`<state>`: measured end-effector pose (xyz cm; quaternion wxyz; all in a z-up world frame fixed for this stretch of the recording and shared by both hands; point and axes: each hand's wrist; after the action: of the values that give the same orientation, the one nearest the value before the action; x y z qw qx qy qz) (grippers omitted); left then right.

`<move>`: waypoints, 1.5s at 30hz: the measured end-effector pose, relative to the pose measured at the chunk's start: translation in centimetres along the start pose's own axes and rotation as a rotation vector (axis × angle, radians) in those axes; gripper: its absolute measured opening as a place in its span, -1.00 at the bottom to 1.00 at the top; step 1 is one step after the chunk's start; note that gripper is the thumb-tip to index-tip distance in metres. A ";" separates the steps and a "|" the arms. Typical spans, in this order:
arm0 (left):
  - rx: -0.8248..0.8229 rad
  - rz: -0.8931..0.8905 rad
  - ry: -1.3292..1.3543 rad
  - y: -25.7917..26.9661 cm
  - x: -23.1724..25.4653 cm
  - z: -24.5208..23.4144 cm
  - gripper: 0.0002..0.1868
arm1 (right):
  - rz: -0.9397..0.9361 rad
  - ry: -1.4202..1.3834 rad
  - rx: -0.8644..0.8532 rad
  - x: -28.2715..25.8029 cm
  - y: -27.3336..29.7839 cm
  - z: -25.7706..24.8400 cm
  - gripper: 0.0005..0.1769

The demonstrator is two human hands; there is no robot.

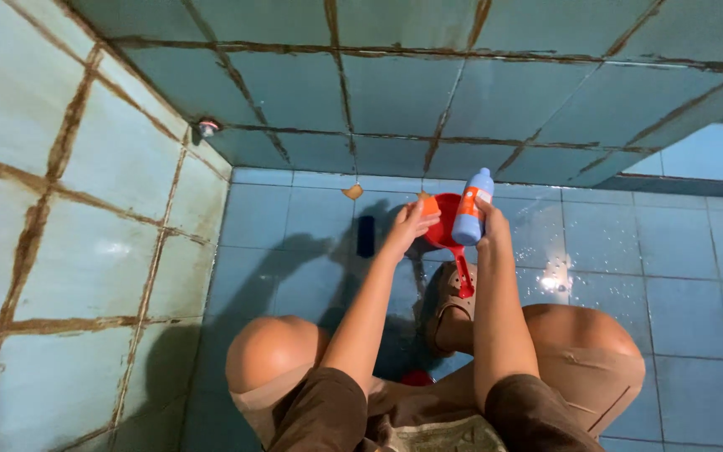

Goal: Scrub the tiled floor of a bathroom using a cleaning brush and liquid detergent.

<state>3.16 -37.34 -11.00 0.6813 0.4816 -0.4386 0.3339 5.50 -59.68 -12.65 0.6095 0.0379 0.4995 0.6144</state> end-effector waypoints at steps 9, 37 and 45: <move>0.039 -0.031 0.029 2.0 2.6 -1.7 -0.28 | -0.054 -0.206 0.052 -2.9 -3.3 -4.3 -0.56; 0.221 0.023 0.056 3.7 3.9 -5.4 -0.34 | -0.057 0.264 -0.214 4.2 6.7 8.5 -0.65; 0.186 0.037 0.057 2.7 2.0 -5.5 -0.32 | -0.063 0.238 -0.182 7.1 4.1 6.2 -0.71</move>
<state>3.04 -31.24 -8.98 0.6395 0.5249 -0.3951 0.3991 4.86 -49.56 -10.80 0.5658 -0.1065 0.5114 0.6379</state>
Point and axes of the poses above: each hand's wrist, its own y-axis away from the middle knuckle, its own z-axis out of the palm, x = y × z, and after that the axes turned 13 degrees about -y, right-handed
